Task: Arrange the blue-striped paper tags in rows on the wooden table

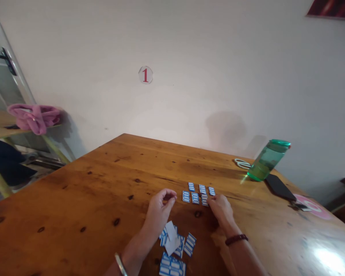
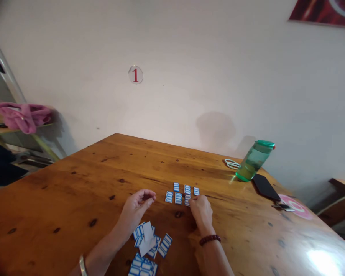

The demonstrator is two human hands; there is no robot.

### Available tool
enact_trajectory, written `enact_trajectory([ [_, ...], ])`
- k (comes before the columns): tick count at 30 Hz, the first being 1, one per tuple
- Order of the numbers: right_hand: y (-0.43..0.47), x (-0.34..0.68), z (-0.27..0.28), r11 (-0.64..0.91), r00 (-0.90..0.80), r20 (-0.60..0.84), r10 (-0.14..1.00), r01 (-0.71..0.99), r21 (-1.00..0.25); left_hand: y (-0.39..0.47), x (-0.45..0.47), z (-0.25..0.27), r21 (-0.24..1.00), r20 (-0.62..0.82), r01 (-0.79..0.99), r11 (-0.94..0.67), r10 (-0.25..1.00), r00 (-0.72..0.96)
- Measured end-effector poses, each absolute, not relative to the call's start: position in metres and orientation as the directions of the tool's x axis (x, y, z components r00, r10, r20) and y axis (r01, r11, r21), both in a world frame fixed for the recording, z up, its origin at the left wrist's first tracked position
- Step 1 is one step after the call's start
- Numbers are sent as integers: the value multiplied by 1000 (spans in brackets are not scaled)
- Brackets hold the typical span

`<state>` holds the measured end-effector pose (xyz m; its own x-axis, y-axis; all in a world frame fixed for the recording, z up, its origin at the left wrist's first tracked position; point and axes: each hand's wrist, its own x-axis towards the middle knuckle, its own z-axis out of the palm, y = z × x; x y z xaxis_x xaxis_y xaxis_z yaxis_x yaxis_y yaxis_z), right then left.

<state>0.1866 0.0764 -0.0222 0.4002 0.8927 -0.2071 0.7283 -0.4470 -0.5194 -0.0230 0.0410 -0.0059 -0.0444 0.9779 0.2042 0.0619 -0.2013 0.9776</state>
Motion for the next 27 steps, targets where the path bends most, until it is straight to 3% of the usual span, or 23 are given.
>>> enact_trajectory([
  [15, 72, 173, -15, -446, 447, -86, 890, 815, -371, 40, -25, -3, 978, 204, 61, -201, 978, -47],
  [27, 73, 178, -25, -389, 419, -3, 908, 840, -378, 46, -30, -7, 976, 216, 46, -213, 974, -74],
])
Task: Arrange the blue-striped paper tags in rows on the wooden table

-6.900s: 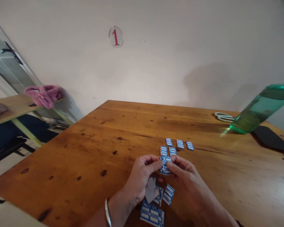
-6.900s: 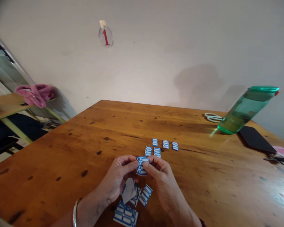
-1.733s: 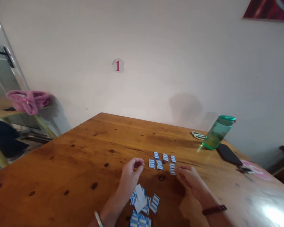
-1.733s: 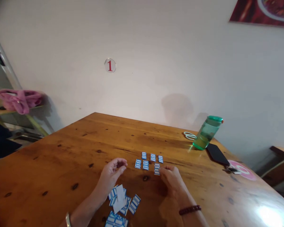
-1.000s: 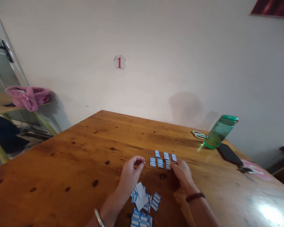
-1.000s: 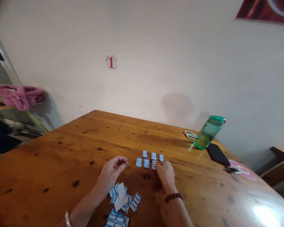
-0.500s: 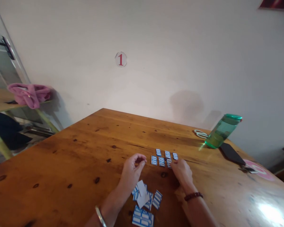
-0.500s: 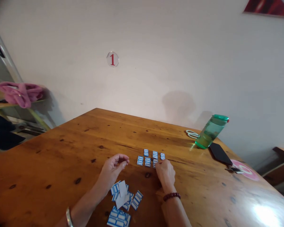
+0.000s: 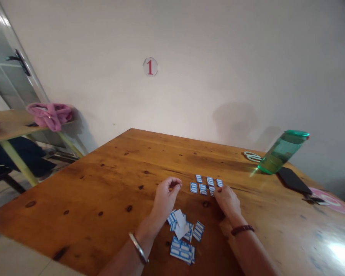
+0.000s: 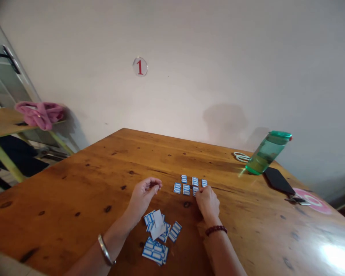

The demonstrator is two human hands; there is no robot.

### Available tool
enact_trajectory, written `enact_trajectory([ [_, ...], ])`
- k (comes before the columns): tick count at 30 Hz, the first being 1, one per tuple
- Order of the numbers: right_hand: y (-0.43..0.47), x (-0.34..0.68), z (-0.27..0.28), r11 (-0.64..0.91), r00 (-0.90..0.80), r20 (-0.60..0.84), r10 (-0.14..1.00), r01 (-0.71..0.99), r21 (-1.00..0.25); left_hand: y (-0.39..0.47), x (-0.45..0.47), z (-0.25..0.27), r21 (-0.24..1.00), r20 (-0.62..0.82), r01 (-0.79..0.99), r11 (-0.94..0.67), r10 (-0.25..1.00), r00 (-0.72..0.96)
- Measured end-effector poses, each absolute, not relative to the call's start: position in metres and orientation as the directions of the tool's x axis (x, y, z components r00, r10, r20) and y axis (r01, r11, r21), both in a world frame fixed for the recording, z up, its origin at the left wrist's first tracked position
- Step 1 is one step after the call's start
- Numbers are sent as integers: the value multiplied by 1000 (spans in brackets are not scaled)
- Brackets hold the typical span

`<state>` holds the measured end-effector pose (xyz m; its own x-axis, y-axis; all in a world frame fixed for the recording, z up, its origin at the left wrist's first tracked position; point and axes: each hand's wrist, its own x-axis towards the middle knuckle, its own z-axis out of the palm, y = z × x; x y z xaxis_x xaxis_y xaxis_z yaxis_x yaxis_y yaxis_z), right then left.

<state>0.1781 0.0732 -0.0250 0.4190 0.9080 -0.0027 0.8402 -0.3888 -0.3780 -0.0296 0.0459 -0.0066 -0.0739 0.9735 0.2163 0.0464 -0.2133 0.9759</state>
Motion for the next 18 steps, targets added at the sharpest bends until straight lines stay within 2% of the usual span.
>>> enact_trajectory([
  [6, 65, 186, -17, -213, 276, 68, 959, 856, -471, 43, -38, 11, 965, 247, 105, -239, 966, -75],
  [10, 36, 176, -6, 19, 32, 83, 996, 835, -550, 32, -44, 28, 921, 273, 278, -274, 961, 42],
  [12, 17, 169, -4, 190, -177, 80, 981, 781, -596, 23, -47, 31, 876, 264, 386, -288, 958, 115],
  [14, -1, 162, -4, 282, -307, 63, 950, 748, -601, 11, -49, 28, 817, 228, 496, -294, 955, 189],
  [18, -24, 153, -7, 339, -379, 42, 925, 768, -543, -14, -50, 13, 680, 42, 681, -272, 941, 335],
])
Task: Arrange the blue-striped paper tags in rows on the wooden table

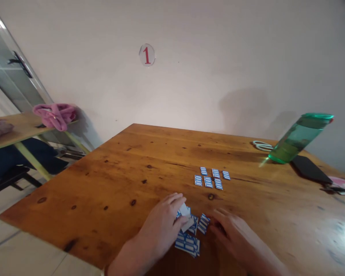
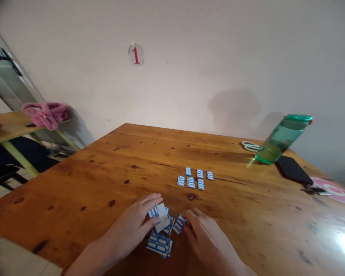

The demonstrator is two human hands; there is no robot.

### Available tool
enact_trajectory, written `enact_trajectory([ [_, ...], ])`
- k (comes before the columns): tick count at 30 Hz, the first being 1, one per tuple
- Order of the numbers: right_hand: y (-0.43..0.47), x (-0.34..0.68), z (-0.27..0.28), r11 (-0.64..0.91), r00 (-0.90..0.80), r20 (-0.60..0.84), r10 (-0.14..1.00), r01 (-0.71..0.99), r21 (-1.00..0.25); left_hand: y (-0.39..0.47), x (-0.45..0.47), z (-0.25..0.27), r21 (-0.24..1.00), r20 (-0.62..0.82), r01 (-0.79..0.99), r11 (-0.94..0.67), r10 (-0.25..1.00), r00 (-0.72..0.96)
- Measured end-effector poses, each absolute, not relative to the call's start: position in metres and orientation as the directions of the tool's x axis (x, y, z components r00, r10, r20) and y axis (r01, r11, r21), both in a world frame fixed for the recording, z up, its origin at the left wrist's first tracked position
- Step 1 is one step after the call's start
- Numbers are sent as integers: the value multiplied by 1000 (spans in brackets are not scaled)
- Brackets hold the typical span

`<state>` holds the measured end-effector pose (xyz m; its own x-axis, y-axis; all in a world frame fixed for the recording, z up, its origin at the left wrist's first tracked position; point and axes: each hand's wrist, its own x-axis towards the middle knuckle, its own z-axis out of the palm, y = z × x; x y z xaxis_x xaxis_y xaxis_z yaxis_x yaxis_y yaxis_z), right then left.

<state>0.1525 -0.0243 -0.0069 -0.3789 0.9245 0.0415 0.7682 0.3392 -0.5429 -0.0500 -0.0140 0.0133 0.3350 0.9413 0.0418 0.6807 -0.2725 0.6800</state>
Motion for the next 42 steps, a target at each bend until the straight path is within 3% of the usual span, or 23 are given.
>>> enact_trajectory([
  [7, -39, 143, -13, 400, -436, 34, 899, 790, -465, -31, -49, -2, 438, -199, 839, -322, 876, 440],
  [14, -41, 139, -12, 444, -480, 49, 876, 762, -472, -15, -47, 4, 376, -175, 850, -369, 872, 456],
  [23, -7, 133, 14, 435, -464, 73, 883, 750, -499, -3, -63, 17, 474, -34, 829, -296, 935, 353],
  [31, 5, 105, -5, 538, -563, -1, 827, 792, -288, -13, -58, 0, 392, -19, 871, -296, 944, 329],
  [42, 6, 110, -20, 566, -561, 88, 823, 797, -211, -8, -50, 0, 283, -74, 941, -186, 974, 215],
])
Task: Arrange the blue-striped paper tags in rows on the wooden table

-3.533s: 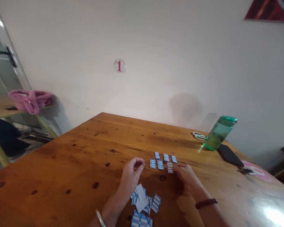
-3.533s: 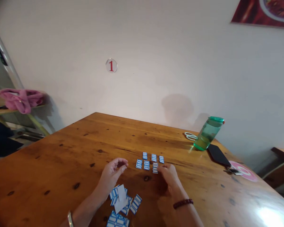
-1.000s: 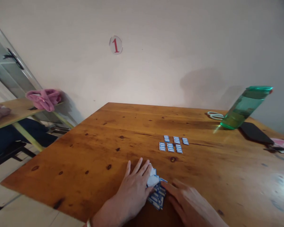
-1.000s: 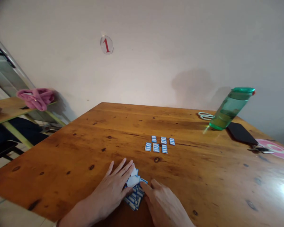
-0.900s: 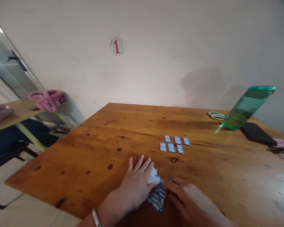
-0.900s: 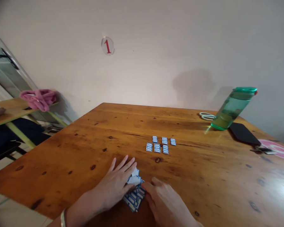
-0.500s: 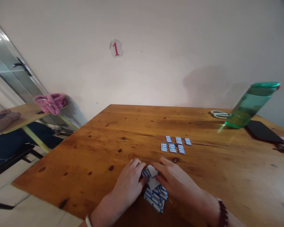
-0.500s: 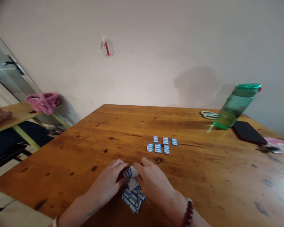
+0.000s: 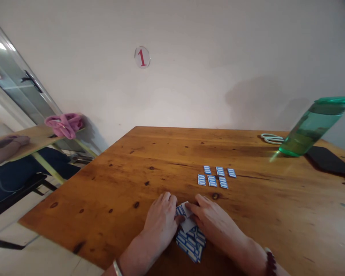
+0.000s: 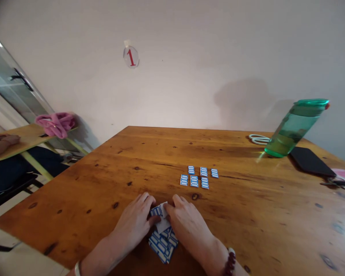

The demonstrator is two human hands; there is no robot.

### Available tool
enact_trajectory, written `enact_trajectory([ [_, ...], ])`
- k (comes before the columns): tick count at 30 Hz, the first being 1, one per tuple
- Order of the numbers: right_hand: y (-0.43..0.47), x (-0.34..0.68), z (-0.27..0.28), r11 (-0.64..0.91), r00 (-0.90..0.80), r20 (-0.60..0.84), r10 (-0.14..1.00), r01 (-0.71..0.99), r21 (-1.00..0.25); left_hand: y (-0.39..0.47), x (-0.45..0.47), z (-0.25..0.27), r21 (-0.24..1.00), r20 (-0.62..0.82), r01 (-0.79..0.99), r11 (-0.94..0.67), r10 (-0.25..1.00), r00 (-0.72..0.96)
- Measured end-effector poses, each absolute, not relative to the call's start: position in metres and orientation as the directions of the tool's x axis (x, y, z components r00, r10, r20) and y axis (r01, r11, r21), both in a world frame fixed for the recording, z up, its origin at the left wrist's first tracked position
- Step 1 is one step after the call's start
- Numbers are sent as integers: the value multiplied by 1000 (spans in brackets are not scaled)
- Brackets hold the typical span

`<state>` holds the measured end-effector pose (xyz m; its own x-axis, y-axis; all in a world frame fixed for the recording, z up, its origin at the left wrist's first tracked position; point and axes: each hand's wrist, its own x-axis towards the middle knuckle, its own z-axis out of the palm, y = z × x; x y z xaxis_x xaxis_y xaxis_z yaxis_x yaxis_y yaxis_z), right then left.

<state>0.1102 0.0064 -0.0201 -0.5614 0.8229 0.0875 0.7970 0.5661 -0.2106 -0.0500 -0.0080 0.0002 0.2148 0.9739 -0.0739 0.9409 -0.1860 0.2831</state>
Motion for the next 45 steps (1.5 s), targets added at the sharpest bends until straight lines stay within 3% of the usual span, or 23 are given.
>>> enact_trajectory([
  [8, 5, 113, -7, 601, -593, 118, 797, 755, -262, 0, -50, 7, 369, -150, 919, -140, 967, 208],
  [14, 9, 113, -14, 605, -595, 127, 794, 754, -256, 22, -46, 8, 372, -175, 894, -248, 927, 331],
  [19, 9, 118, -19, 577, -559, 152, 815, 761, -298, 36, -43, 9, 454, -147, 860, -234, 932, 332],
  [28, 10, 116, -17, 528, -477, 227, 849, 775, -347, 49, -48, -6, 797, -229, 604, 26, 938, 262],
  [35, 11, 105, -14, 537, -518, 146, 843, 786, -307, 50, -44, -5, 902, -261, 400, 163, 944, 203],
  [37, 12, 103, -16, 529, -511, 140, 848, 800, -285, 50, -44, -6, 937, -238, 300, 180, 956, 169],
  [40, 14, 101, -24, 544, -515, 179, 838, 809, -223, 49, -44, -6, 960, -257, -82, 269, 957, 131],
  [42, 14, 101, -32, 559, -525, 214, 824, 815, -153, 49, -45, -4, 877, -296, -356, 323, 946, 131],
  [45, 14, 101, -42, 578, -548, 276, 789, 815, -33, 50, -46, -3, 751, -355, -539, 381, 922, 158],
])
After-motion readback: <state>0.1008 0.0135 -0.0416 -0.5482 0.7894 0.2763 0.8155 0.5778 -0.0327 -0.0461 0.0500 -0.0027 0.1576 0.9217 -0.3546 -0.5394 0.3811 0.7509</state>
